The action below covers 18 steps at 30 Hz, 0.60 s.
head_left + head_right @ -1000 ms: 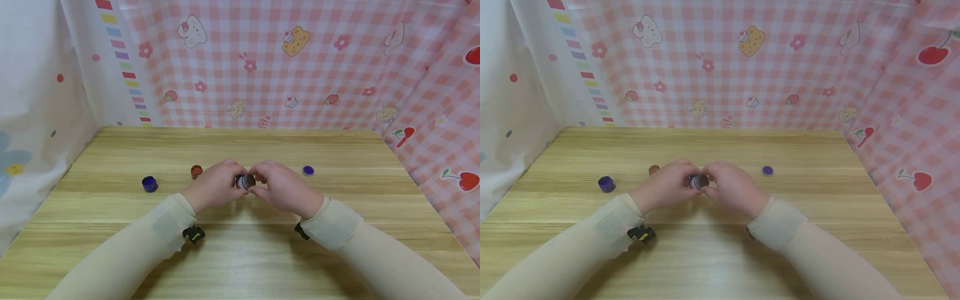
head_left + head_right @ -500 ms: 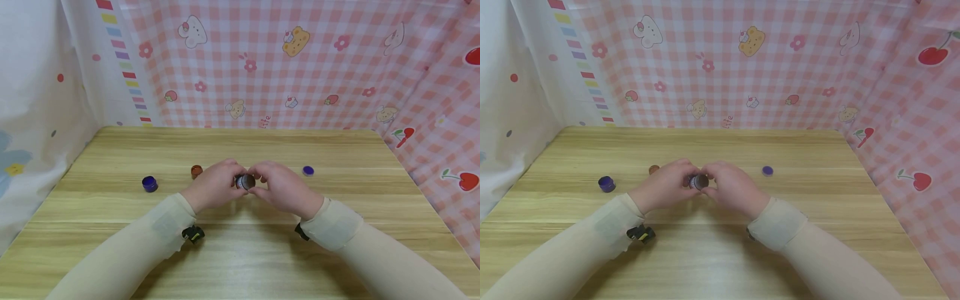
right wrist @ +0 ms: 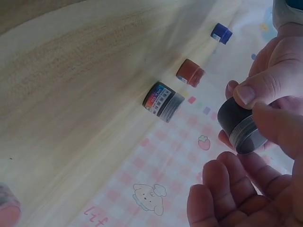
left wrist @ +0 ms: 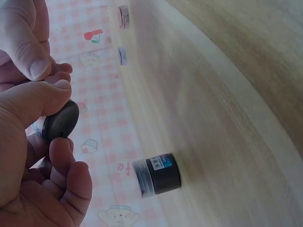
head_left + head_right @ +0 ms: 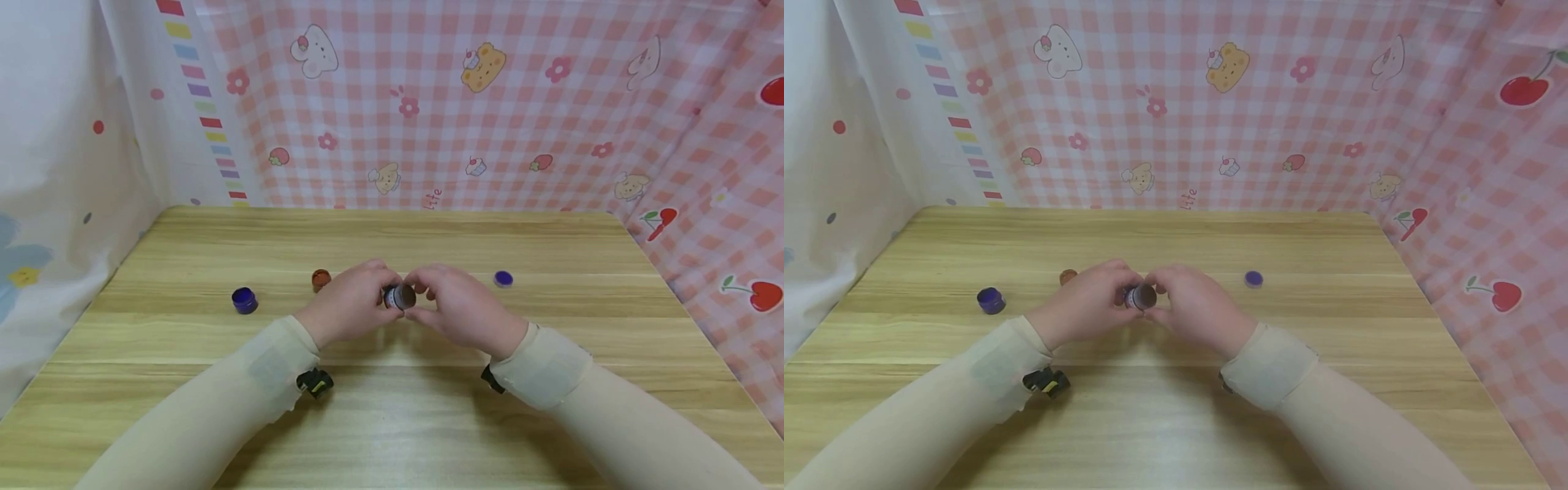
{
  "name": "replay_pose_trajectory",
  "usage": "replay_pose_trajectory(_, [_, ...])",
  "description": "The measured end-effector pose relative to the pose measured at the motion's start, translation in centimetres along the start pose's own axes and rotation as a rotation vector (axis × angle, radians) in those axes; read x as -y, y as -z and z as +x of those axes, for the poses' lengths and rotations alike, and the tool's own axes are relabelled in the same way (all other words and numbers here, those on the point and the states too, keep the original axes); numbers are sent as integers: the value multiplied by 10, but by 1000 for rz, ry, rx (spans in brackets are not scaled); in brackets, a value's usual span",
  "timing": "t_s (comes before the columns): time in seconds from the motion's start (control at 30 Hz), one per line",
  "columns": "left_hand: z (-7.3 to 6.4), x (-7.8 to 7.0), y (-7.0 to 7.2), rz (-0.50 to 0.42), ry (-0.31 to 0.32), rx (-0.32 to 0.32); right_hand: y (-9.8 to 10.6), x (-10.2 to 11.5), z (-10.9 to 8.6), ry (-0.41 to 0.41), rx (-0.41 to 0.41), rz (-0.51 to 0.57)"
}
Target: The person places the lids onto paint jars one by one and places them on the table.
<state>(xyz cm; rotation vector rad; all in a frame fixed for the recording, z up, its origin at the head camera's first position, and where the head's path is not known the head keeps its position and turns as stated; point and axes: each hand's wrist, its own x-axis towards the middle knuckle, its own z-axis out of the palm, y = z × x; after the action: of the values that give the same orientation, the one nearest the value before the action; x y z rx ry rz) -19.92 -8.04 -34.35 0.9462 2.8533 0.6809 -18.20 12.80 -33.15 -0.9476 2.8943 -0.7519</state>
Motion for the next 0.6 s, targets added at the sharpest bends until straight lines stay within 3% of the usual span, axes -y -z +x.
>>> replay_pose_trajectory(0.6, [-1,0,0,24,6,28,-3,2,-1,-12,7,-27])
